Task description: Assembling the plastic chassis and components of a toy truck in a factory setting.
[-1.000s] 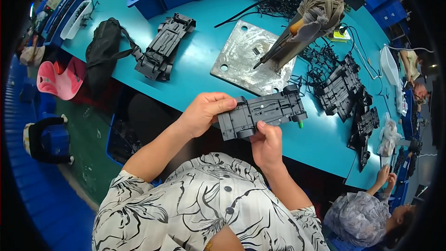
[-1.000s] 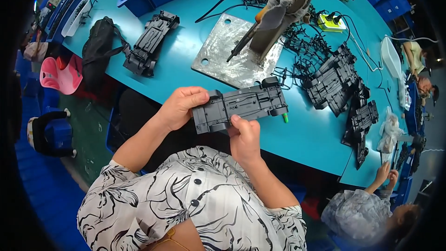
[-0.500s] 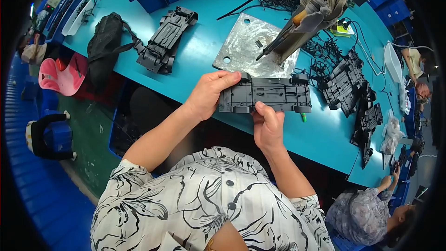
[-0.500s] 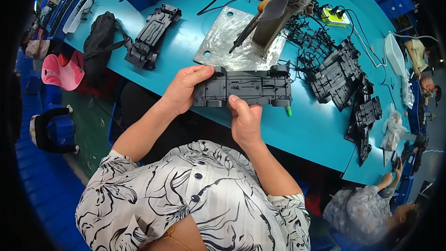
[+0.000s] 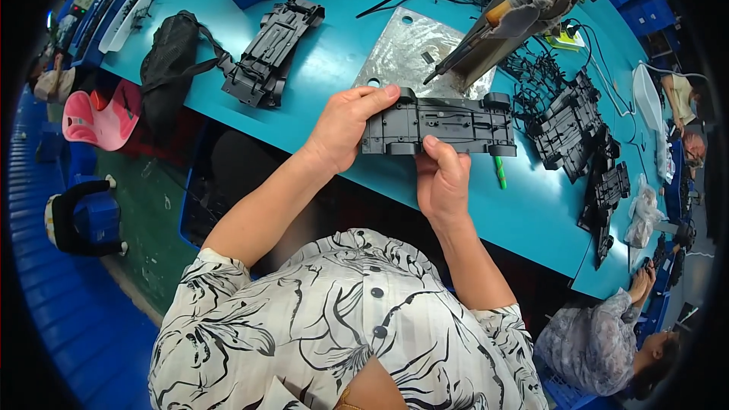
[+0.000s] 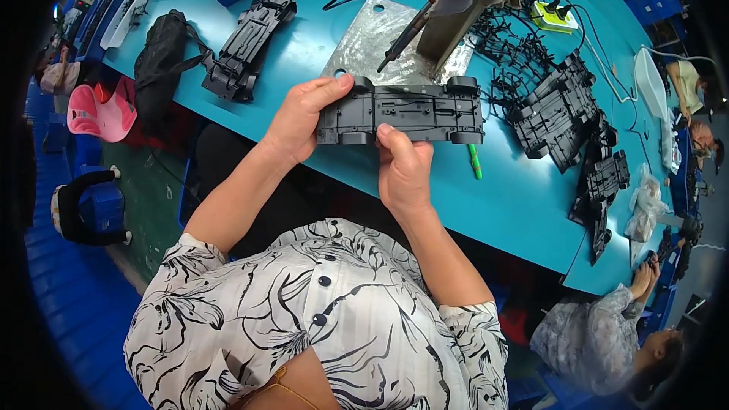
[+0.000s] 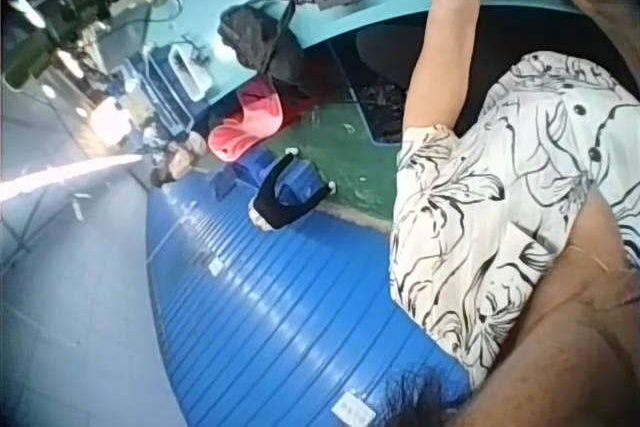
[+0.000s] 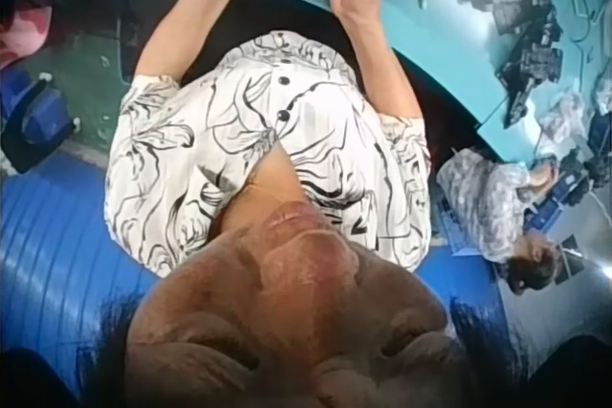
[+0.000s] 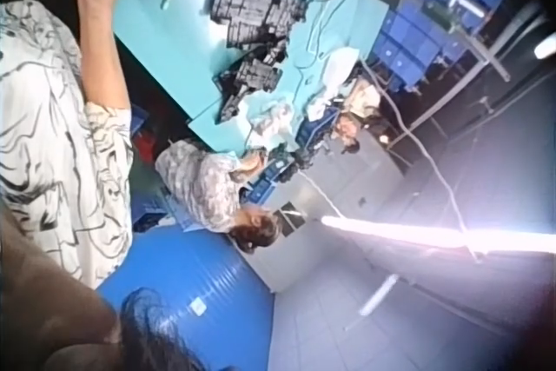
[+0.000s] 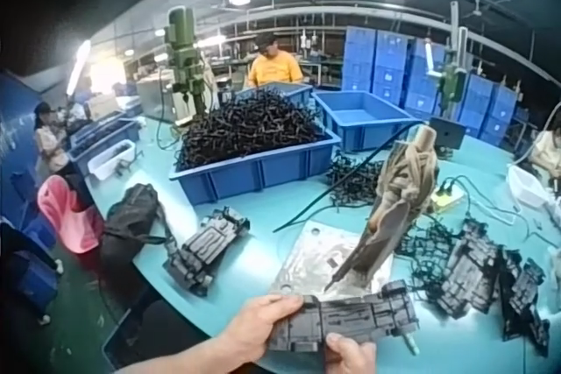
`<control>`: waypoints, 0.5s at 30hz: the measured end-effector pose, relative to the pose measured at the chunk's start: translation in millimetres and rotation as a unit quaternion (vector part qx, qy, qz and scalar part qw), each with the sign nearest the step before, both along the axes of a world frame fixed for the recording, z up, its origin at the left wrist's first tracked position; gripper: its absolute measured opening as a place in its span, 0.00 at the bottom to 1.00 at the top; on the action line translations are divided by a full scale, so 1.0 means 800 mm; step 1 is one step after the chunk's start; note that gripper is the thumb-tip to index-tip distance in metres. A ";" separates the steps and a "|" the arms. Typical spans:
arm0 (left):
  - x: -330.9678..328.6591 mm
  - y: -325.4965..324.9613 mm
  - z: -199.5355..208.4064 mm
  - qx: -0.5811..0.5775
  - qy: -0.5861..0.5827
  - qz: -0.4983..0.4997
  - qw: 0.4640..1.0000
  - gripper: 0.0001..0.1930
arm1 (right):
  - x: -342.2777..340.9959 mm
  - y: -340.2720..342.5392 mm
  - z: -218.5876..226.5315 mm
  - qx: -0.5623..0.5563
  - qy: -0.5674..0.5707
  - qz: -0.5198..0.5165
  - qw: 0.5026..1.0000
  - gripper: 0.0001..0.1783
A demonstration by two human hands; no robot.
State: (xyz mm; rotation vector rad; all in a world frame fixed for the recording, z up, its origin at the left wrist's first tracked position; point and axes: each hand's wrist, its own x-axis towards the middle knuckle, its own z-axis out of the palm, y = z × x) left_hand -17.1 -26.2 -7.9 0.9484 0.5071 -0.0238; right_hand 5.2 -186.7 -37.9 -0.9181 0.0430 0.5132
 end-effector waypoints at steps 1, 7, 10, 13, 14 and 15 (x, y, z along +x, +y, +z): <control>0.003 0.002 -0.001 -0.004 -0.003 -0.004 1.000 0.17 | 0.001 0.002 0.001 0.000 0.001 0.001 1.000 0.19; 0.016 0.007 0.001 -0.008 -0.015 -0.005 1.000 0.18 | 0.009 0.009 0.006 0.012 -0.019 -0.009 1.000 0.20; 0.021 0.009 0.003 0.007 -0.024 -0.008 1.000 0.19 | 0.012 0.012 0.010 0.026 -0.035 -0.013 0.999 0.22; 0.025 0.012 0.002 0.015 -0.025 -0.012 1.000 0.20 | 0.015 0.014 0.010 0.023 -0.044 -0.014 0.999 0.23; 0.026 0.013 0.001 0.014 -0.025 -0.014 0.999 0.20 | 0.015 0.015 0.011 0.020 -0.044 -0.011 0.999 0.23; 0.027 0.014 0.002 0.013 -0.025 -0.014 1.000 0.20 | 0.015 0.015 0.012 0.017 -0.043 -0.009 0.999 0.22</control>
